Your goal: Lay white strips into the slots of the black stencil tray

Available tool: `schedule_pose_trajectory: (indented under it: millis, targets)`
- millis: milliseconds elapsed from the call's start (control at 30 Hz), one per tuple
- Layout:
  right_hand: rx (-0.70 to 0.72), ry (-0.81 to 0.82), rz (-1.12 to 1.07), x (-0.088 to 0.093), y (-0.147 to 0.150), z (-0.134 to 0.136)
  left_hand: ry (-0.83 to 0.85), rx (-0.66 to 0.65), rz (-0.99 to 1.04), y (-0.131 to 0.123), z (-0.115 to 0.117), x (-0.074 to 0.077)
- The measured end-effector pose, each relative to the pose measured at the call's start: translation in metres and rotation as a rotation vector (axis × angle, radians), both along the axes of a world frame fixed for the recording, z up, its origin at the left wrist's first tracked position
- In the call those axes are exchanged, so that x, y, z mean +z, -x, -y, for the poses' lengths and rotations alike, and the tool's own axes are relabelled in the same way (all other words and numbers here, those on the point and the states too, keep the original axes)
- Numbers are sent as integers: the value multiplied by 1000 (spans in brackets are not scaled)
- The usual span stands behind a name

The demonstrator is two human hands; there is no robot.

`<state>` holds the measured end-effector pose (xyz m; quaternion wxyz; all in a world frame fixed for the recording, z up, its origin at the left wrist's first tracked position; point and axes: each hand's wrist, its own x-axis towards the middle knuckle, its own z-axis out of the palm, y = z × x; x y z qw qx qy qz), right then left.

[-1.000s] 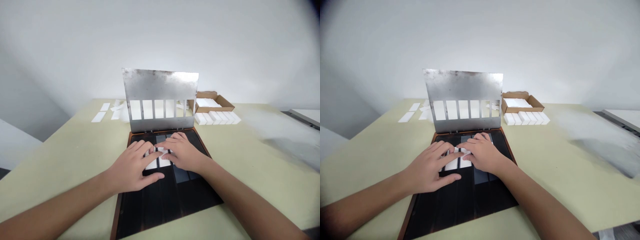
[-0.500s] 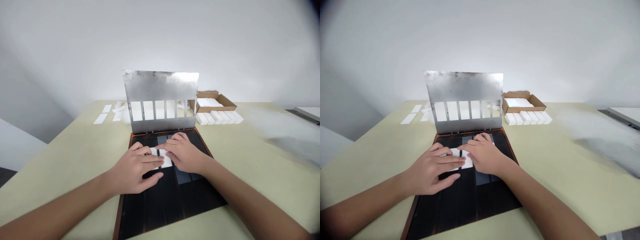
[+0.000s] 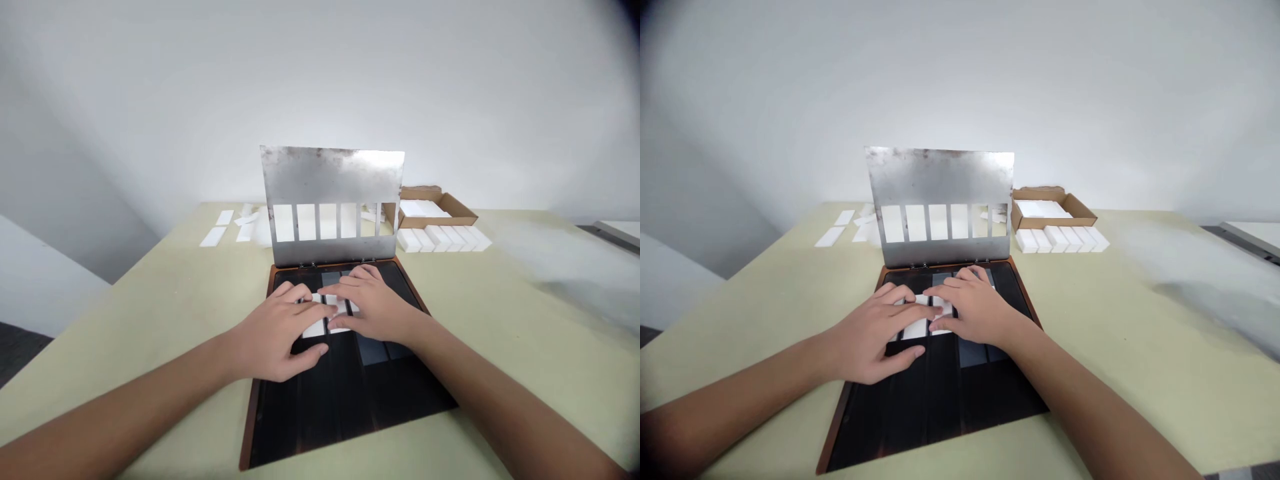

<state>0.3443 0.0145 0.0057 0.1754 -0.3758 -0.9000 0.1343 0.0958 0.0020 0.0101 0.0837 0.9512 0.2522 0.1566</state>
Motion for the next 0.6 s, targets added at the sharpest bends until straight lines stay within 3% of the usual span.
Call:
schedule_pose_trajectory:
  millis: [100, 233, 367, 600]
  targets:
    - [-8, -7, 16, 1, 0, 0, -26, 21, 22, 1, 1, -3]
    - [-8, -1, 38, 3, 1, 2, -99, -103, 50, 2, 2, -5]
    - [-12, 7, 30, 3, 2, 3, -153, -130, 83, 2, 2, -5]
    - [-29, -4, 23, 1, 3, 4, -63, -96, -3, -1, 4, 0]
